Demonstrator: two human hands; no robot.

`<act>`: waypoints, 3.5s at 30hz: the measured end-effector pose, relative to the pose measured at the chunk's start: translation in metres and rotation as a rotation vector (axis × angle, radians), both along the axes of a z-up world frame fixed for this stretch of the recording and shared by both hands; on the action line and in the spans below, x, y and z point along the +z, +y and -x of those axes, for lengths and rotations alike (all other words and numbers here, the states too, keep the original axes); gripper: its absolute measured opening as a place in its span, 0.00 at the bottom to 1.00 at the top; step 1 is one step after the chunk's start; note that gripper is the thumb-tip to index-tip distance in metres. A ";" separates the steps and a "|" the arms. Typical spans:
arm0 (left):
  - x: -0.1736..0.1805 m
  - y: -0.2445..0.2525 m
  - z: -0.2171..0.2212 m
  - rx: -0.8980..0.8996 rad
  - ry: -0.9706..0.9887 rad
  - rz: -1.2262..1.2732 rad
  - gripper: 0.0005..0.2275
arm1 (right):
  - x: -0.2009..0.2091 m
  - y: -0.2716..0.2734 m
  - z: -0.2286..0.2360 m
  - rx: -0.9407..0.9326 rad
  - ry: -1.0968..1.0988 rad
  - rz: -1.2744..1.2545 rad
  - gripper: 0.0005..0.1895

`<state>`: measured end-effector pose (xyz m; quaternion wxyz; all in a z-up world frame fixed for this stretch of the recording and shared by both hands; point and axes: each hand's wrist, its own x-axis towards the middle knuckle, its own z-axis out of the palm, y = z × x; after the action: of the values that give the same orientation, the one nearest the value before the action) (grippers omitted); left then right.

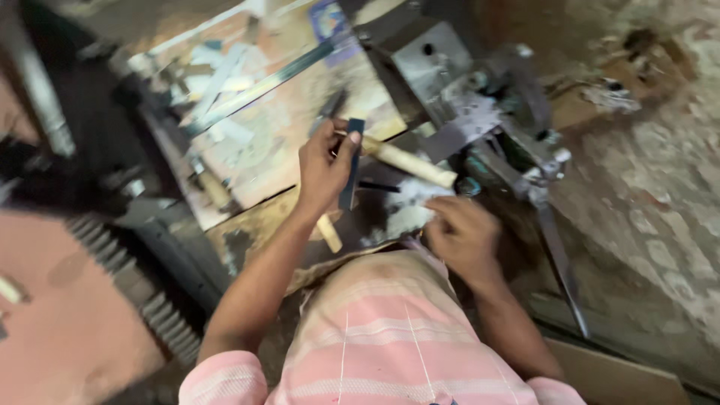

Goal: The person assembles small metal parts by inserting them into a wooden mold. They use a hammer to tap the parts into place and occasionally use pliers to adjust them. The person works methodically, filling each slot in the mold with a metal piece.

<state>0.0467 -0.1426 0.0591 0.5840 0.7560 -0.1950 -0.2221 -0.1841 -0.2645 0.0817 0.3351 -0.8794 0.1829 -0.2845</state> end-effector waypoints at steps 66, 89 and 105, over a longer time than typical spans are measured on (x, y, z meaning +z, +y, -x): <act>-0.021 -0.183 -0.091 -0.673 -1.119 -0.120 0.06 | -0.125 -0.096 0.341 -0.779 1.169 0.145 0.28; -0.025 -0.175 -0.074 -0.501 -1.264 0.056 0.06 | -0.109 -0.074 0.309 -0.791 0.966 0.089 0.24; 0.033 0.094 0.086 -0.125 0.344 0.308 0.25 | -0.029 0.028 -0.038 0.292 0.154 -1.087 0.17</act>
<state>-0.0391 -0.0485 0.0919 0.7023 0.5955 -0.1706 -0.3508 -0.1465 -0.2369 0.0528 0.7613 -0.6147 0.2034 -0.0352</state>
